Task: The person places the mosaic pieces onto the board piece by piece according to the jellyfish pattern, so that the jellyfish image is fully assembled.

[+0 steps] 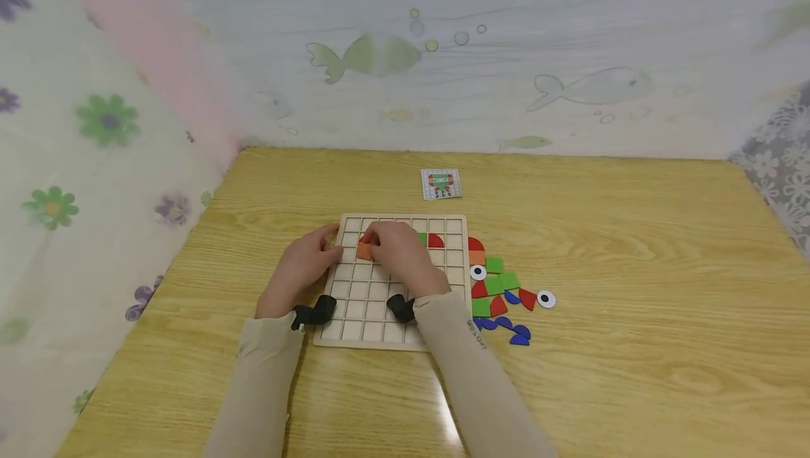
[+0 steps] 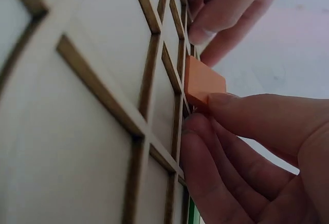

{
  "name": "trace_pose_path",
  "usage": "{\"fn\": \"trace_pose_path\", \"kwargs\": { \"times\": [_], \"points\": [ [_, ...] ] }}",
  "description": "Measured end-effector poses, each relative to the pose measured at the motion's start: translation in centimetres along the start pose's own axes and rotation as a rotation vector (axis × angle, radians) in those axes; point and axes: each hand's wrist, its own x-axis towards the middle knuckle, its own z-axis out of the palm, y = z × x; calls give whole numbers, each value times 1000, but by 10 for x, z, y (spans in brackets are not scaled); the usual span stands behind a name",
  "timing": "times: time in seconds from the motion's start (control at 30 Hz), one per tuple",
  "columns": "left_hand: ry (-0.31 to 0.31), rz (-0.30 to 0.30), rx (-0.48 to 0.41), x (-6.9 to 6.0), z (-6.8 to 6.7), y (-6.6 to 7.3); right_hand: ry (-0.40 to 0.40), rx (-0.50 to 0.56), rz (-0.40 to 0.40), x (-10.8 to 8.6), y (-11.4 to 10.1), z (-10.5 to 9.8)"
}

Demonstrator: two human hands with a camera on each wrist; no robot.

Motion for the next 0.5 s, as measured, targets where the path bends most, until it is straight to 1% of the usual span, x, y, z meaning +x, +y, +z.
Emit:
{"fn": "trace_pose_path", "kwargs": {
  "times": [0.13, 0.23, 0.3, 0.5],
  "points": [
    [-4, 0, 4, 0, -1, 0, 7, -61, -27, -1, -4, 2],
    [-1, 1, 11, 0, -1, -1, 9, -84, -49, -3, -5, 3],
    [4, 5, 13, 0, -1, -1, 11, -76, -51, -3, -6, 3],
    [3, 18, 12, 1, 1, -3, 11, -10, -40, -4, -2, -3]
  ]
}}
